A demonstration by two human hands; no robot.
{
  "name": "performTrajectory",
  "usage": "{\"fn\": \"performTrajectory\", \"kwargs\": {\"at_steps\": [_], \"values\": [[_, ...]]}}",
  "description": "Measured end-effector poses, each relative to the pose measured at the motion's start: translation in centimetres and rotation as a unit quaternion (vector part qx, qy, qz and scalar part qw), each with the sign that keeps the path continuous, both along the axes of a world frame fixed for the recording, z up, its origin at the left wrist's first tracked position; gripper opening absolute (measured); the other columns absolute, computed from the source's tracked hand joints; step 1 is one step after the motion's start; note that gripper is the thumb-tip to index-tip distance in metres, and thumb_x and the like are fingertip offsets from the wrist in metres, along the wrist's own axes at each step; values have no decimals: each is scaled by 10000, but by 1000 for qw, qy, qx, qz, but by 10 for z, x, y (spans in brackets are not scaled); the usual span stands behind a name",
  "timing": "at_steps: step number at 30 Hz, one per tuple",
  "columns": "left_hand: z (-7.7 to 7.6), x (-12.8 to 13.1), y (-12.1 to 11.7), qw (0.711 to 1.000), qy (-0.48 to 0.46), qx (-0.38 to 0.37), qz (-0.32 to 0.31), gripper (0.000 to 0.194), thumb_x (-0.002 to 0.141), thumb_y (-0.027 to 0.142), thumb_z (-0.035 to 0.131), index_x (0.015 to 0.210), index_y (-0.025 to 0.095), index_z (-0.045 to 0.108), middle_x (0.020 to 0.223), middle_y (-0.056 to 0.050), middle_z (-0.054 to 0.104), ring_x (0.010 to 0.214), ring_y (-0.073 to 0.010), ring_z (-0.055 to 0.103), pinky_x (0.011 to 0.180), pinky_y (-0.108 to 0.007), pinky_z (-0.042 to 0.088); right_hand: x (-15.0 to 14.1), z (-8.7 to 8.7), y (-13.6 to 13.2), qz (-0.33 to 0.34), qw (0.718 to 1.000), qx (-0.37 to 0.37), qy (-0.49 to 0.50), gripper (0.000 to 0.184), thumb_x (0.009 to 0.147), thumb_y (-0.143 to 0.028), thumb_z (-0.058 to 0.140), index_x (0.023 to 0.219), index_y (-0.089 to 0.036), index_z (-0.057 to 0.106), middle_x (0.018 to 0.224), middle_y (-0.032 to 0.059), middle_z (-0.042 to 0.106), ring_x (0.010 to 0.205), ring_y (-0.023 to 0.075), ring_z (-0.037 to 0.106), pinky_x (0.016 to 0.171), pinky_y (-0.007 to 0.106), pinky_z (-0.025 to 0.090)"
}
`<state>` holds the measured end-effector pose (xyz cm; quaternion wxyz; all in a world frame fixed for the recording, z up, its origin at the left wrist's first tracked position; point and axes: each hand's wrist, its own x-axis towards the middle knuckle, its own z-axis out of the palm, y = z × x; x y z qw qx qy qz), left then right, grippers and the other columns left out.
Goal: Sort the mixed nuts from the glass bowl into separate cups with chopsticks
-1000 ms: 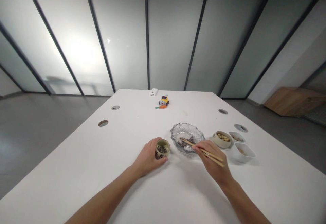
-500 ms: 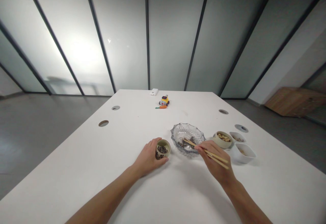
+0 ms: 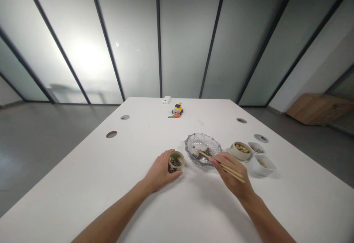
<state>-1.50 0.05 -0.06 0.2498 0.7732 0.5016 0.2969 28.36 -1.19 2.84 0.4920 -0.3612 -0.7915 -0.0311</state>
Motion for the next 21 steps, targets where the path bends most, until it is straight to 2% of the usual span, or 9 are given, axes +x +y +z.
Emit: {"fn": "performTrajectory", "kwargs": {"at_steps": [9,15,21], "values": [[0,0,0,1000,-1,-5,6,716,830,314,828,1478,230,536,1462,-146,659,1336,-371,633,1165,-540,488,0,-3,1,-17,999,2,42,84,1041,-250,698,971,-244,745,904,38,770,808,193,740,768,301,604],[2,0,0,1000,-1,3,4,686,835,333,824,1459,237,553,1425,-144,676,1309,-367,651,1140,-544,510,-2,-14,6,15,995,-76,61,108,1052,-297,684,1000,-248,766,950,46,775,856,204,752,789,317,619],[0,1,1,1000,2,4,2,693,837,318,826,1464,238,544,1437,-144,668,1318,-363,645,1152,-547,501,-2,-19,10,-1,993,-101,63,186,1061,-315,663,942,-252,791,944,48,770,851,202,749,781,313,619]]}}
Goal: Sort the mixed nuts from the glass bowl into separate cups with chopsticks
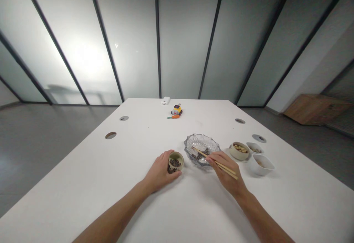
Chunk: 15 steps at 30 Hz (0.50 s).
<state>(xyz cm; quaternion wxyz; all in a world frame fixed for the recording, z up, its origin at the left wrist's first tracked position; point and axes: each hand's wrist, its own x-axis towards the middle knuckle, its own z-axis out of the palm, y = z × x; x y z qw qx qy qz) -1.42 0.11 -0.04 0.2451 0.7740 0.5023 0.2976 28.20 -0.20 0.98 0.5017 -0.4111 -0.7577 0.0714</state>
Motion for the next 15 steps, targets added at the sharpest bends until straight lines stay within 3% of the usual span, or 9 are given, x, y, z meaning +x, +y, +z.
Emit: {"fn": "performTrajectory", "kwargs": {"at_steps": [15], "values": [[3,1,-1,1000,1,1,2,683,843,339,822,1459,233,548,1421,-143,677,1304,-361,653,1140,-544,511,3,0,1,0,1000,22,-4,173,1063,-299,663,951,-254,787,942,47,774,857,194,747,792,313,621]]}}
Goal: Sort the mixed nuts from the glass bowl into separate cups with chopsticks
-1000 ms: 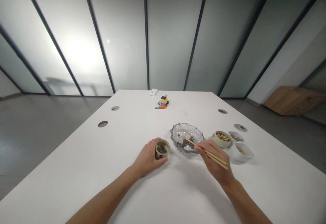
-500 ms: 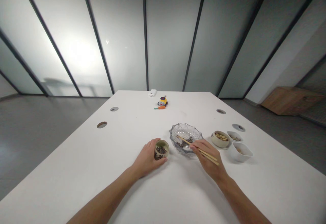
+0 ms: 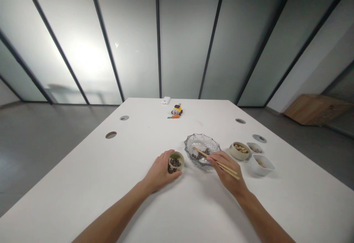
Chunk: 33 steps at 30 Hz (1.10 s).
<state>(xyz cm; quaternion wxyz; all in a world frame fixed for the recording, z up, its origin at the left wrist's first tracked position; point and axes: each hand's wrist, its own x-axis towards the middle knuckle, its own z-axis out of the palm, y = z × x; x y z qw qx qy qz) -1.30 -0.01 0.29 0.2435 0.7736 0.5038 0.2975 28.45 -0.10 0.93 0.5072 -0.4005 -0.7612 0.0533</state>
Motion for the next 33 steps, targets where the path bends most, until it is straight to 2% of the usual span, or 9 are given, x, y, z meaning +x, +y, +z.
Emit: {"fn": "performTrajectory", "kwargs": {"at_steps": [10,21,33], "values": [[-4,-1,0,1000,-9,8,-1,690,840,328,836,1464,252,551,1424,-137,679,1297,-364,659,1136,-552,514,1,3,-2,-33,999,12,2,209,1076,-336,627,942,-242,756,886,54,761,805,209,733,767,333,618],[-3,0,1,1000,-4,-3,-1,702,841,315,829,1472,243,529,1459,-142,659,1333,-365,635,1165,-568,490,0,3,-2,-10,1000,-1,6,185,1065,-354,663,936,-244,737,885,40,749,800,197,720,752,315,600],[-4,-1,1,1000,-8,5,-2,684,843,322,826,1466,259,549,1428,-136,675,1299,-363,651,1133,-547,512,-2,3,-2,-5,1000,-14,3,219,1063,-380,658,920,-255,767,896,55,761,819,215,733,765,344,626]]}}
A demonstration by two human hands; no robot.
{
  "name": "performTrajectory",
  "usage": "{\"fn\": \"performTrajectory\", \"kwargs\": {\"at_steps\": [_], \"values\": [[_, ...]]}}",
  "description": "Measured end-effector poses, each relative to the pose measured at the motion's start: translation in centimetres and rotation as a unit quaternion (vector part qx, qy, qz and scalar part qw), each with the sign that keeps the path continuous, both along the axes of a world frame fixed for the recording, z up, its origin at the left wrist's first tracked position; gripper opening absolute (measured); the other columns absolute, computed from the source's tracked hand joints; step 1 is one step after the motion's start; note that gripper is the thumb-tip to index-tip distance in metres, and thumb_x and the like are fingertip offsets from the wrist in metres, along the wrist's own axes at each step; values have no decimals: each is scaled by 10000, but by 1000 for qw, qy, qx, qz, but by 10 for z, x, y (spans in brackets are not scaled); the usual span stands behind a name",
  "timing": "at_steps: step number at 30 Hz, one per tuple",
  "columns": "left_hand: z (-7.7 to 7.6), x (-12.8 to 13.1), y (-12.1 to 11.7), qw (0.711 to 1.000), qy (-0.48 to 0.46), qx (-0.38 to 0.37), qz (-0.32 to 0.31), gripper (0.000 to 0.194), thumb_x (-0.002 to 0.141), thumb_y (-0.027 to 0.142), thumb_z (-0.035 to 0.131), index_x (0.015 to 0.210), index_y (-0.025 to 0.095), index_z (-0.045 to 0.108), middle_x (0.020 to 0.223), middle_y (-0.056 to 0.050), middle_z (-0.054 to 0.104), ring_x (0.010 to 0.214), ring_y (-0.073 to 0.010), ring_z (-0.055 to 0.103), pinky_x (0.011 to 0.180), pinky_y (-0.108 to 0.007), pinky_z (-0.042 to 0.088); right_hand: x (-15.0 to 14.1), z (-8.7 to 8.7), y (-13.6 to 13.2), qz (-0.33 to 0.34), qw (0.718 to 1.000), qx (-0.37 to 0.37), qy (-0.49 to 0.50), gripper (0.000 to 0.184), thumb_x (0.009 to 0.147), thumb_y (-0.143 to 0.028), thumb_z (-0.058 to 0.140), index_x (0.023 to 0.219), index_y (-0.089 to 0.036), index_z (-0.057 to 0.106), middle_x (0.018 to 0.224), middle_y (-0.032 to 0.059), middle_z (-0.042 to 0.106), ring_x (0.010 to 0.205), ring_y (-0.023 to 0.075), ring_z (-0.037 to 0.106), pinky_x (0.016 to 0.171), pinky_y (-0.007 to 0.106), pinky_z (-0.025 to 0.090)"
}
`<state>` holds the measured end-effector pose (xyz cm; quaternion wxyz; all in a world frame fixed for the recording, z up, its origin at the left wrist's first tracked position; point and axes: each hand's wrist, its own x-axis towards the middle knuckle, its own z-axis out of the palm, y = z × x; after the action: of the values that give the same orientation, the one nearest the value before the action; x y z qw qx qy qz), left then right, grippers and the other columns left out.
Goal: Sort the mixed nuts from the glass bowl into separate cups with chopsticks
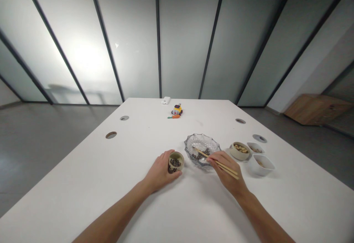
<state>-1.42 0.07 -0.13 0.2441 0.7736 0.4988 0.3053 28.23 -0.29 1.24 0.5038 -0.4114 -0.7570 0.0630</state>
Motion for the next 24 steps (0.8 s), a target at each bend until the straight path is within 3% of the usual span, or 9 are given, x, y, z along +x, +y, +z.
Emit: {"fn": "performTrajectory", "kwargs": {"at_steps": [24], "values": [[3,0,-1,1000,0,-5,1,678,842,331,837,1454,254,555,1419,-135,679,1299,-367,657,1134,-546,514,-1,0,1,16,999,28,7,180,1046,-337,693,952,-258,825,916,58,781,825,215,759,760,345,649]]}}
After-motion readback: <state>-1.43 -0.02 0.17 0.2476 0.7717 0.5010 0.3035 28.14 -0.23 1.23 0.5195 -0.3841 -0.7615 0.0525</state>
